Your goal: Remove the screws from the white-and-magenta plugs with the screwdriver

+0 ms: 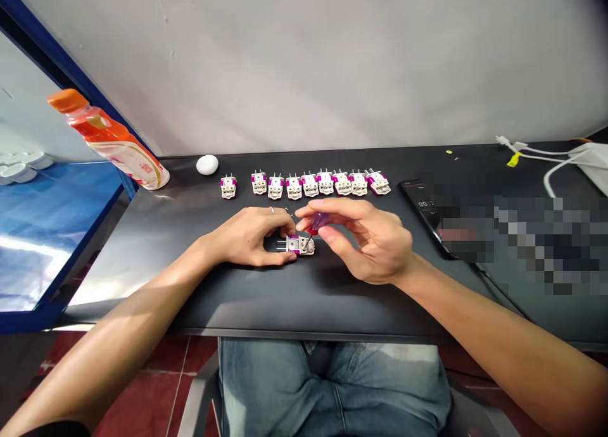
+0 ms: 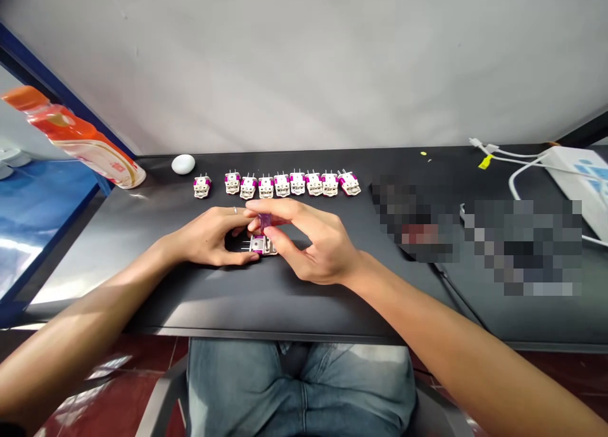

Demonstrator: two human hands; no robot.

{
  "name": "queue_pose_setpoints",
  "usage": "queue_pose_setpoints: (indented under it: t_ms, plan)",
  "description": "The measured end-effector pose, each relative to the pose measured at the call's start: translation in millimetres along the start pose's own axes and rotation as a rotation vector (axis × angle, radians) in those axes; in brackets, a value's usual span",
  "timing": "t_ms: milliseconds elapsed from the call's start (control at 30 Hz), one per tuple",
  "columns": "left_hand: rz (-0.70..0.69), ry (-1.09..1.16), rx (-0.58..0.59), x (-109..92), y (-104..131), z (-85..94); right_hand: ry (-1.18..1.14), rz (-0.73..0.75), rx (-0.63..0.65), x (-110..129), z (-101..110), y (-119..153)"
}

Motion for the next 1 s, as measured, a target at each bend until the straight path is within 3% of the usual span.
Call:
queue_pose_setpoints:
  t_ms: [133,300,500,667,833,1000]
  plan:
    - [0.003,0.016,0.003,1.6,0.0,-1.6,0.114,0.163,-0.034,13.7,1.7,-2.8]
    - [-0.025,0.003,-0.009,0.0,-0.5,-1.0,0.047,0.018,0.023,3.9,-1.6,-4.5]
    - [-0.007,0.002,-0.001,1.1,-0.6,-1.0,0.146,0.135,0.044,12.8,0.7,-6.2]
    - [-0.026,0.014,0.001,-0.6,0.0,-0.7,0.004,0.001,0.067,2.1,-1.0,-4.5]
    - [-0.019,0.003,-0.012,1.4,0.2,-1.3,0.107,0.159,0.059,14.8,-0.3,-5.7]
    - [-0.027,0.009,-0.003,0.4,0.3,-1.5,0.008,0.042,0.053,4.0,0.0,-4.4]
Point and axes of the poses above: each hand's wrist, its own y-axis away from the middle knuckle, its own z-axis out of the back of the hand, x = y × z, the point moved 9 cm from there along -y, towards the middle knuckle, and after that the axes turned 11 degrees about -y, right-handed, at the moved point
